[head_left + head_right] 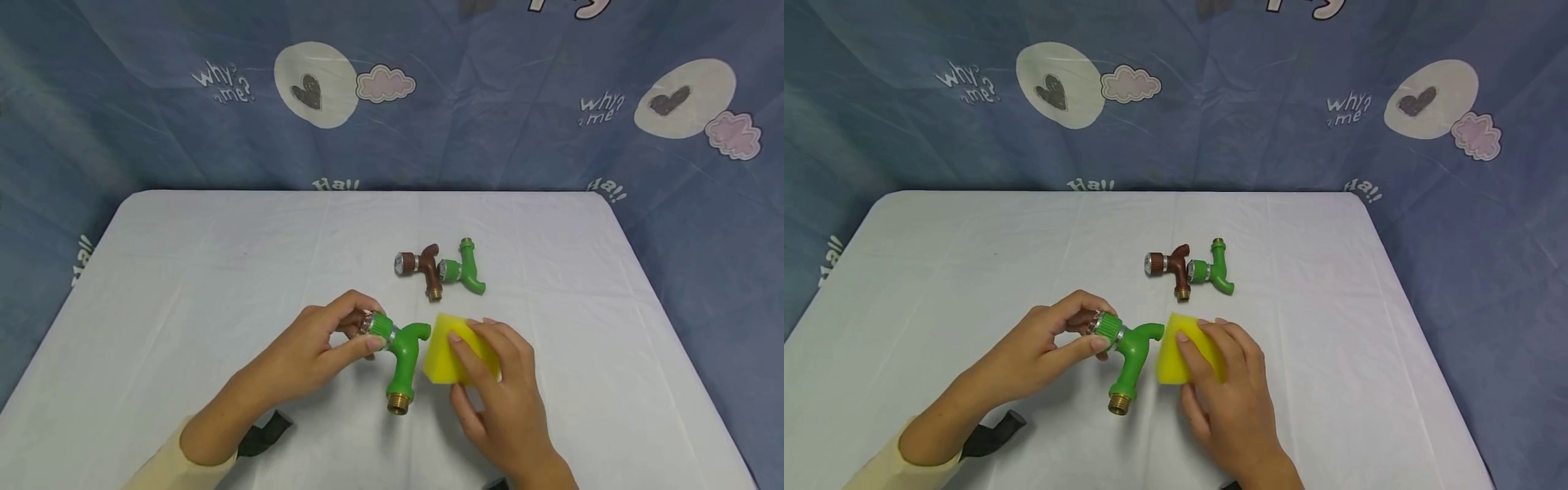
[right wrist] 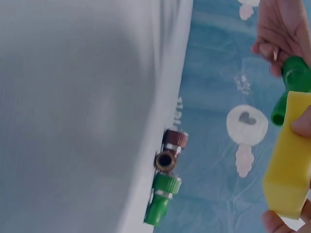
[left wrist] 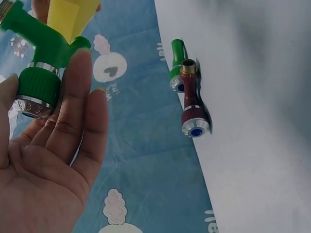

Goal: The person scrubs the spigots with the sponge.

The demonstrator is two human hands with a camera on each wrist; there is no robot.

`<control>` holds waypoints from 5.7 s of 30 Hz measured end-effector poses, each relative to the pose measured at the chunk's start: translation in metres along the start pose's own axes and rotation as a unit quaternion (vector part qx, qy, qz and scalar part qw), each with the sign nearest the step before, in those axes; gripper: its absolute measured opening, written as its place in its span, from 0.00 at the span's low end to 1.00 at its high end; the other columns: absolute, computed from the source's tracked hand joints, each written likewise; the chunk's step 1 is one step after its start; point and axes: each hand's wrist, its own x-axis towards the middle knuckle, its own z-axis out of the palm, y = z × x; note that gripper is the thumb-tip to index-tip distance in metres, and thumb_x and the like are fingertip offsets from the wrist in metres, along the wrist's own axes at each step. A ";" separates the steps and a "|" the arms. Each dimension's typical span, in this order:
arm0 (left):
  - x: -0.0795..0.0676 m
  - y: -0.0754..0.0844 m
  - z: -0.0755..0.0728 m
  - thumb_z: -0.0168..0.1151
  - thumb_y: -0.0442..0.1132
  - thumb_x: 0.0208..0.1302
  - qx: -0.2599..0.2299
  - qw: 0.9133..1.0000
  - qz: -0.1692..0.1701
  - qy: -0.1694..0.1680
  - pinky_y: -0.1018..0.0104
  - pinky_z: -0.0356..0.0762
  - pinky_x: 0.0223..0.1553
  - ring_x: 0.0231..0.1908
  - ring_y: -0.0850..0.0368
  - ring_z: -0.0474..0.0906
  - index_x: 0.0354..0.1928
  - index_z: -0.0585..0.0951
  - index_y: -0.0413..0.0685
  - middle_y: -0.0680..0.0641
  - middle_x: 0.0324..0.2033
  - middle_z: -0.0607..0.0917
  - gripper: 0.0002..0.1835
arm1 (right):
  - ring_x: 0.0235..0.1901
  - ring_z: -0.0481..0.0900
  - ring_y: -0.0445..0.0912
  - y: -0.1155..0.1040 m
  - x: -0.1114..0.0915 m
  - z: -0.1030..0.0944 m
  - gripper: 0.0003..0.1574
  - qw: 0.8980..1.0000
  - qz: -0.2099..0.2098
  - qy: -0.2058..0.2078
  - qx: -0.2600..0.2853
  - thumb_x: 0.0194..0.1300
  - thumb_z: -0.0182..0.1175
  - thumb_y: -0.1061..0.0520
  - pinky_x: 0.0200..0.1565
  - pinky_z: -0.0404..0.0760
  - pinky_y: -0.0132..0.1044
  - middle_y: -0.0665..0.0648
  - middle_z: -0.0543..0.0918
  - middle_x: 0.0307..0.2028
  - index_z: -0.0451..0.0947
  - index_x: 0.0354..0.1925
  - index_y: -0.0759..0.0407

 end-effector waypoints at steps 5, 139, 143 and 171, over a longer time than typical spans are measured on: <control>0.001 0.002 0.001 0.57 0.58 0.67 0.012 0.999 -0.014 -0.027 0.64 0.76 0.32 0.30 0.66 0.80 0.56 0.69 0.70 0.61 0.29 0.83 0.18 | 0.55 0.67 0.64 0.001 0.003 -0.006 0.27 0.999 0.020 0.017 0.023 0.60 0.52 0.56 0.63 0.62 0.37 0.69 0.73 0.55 0.76 0.57 0.63; 0.008 0.006 0.008 0.71 0.37 0.57 -0.051 0.996 0.061 0.027 0.65 0.80 0.45 0.47 0.60 0.76 0.53 0.75 0.57 0.58 0.51 0.77 0.23 | 0.54 0.67 0.53 -0.016 0.022 -0.001 0.30 0.990 0.053 -0.096 0.088 0.52 0.59 0.56 0.50 0.72 0.42 0.57 0.74 0.56 0.80 0.56 0.50; 0.007 0.003 0.007 0.70 0.39 0.59 -0.048 0.997 0.062 0.026 0.64 0.79 0.47 0.48 0.61 0.75 0.54 0.74 0.61 0.60 0.51 0.77 0.23 | 0.55 0.66 0.51 -0.015 0.018 -0.003 0.32 0.986 0.073 -0.119 0.087 0.50 0.61 0.56 0.51 0.72 0.40 0.55 0.73 0.57 0.79 0.57 0.47; 0.008 0.004 0.008 0.69 0.39 0.60 -0.098 0.993 0.054 0.024 0.63 0.79 0.49 0.48 0.58 0.78 0.55 0.74 0.60 0.58 0.52 0.77 0.22 | 0.55 0.66 0.57 -0.015 0.021 -0.014 0.27 0.990 0.040 -0.051 0.125 0.63 0.60 0.51 0.59 0.65 0.35 0.64 0.72 0.57 0.76 0.59 0.58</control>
